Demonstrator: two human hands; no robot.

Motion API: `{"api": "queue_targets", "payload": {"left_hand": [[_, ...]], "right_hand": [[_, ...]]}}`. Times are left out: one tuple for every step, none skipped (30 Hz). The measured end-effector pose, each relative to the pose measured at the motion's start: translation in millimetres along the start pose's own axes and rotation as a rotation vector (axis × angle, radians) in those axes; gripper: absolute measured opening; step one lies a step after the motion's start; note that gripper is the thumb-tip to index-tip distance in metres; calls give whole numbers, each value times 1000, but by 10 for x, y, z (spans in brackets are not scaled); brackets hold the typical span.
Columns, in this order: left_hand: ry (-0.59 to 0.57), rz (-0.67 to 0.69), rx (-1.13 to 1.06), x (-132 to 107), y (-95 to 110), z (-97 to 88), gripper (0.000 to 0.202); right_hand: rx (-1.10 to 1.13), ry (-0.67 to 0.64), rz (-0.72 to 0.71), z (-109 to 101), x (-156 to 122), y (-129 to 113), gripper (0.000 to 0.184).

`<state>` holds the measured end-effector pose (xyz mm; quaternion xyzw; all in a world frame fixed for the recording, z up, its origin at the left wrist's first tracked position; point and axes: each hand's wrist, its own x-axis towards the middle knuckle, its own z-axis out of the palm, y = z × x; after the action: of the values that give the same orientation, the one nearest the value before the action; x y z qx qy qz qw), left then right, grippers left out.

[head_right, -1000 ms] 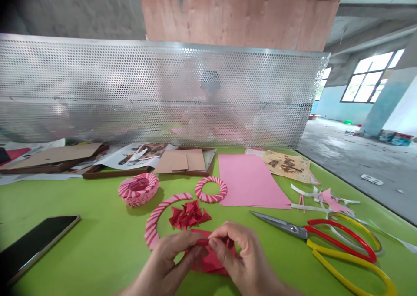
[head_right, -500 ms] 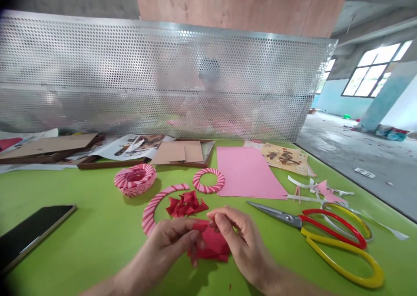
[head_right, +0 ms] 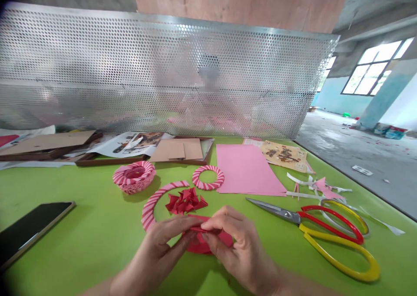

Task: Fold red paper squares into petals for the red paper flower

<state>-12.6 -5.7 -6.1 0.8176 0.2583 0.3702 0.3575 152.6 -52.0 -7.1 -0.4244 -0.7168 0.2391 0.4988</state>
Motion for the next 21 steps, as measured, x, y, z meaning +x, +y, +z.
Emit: {"api": "queue_targets", "payload": {"left_hand": [[1, 25, 11, 1, -4, -4, 22], [3, 45, 21, 2, -4, -8, 22], [5, 60, 30, 2, 0, -12, 21], [6, 70, 39, 1, 5, -16, 20], [1, 73, 47, -1, 11, -19, 20], [-10, 75, 54, -3, 17, -21, 20], [-24, 79, 61, -6, 22, -22, 20], [-39, 84, 70, -8, 24, -22, 19], [-53, 91, 79, -10, 26, -20, 19], [-65, 94, 88, -10, 26, -19, 19], [-73, 95, 99, -9, 27, -17, 18], [-75, 89, 112, -7, 29, -16, 18], [-77, 81, 125, -4, 32, -16, 18], [-82, 74, 136, -1, 36, -17, 18], [-87, 69, 147, 1, 41, -19, 19], [-90, 68, 156, 3, 46, -20, 20], [-90, 69, 164, 4, 50, -21, 20], [-87, 72, 169, 3, 52, -21, 20], [-79, 77, 173, 2, 51, -19, 20], [-68, 84, 178, 0, 47, -17, 20], [-58, 97, 182, -3, 41, -14, 20]], "right_hand": [[-1, 1, -2, -2, 0, 1, 12], [-2, -1, -2, -4, 3, 1, 13], [-2, -4, 0, -5, 6, 0, 13], [-4, -9, 6, -7, 10, -1, 13], [-6, -14, 12, -9, 13, -3, 13], [-11, -21, 19, -11, 15, -5, 13], [-19, -27, 23, -13, 16, -8, 12], [-30, -33, 24, -15, 13, -11, 10], [-42, -40, 22, -17, 9, -15, 9], [-53, -48, 20, -18, 4, -20, 7], [-60, -55, 19, -20, -2, -25, 7], [-61, -59, 19, -23, -8, -31, 7], [-57, -59, 20, -26, -13, -38, 8], [-49, -57, 20, -30, -17, -44, 9], [-41, -55, 20, -35, -20, -49, 10], [-36, -53, 21, -40, -20, -53, 11], [-33, -53, 24, -44, -19, -56, 13], [-32, -54, 27, -48, -17, -57, 15], [-32, -57, 32, -51, -13, -57, 16], [-32, -59, 35, -52, -9, -55, 17], [-35, -60, 34, -52, -6, -50, 15]]}}
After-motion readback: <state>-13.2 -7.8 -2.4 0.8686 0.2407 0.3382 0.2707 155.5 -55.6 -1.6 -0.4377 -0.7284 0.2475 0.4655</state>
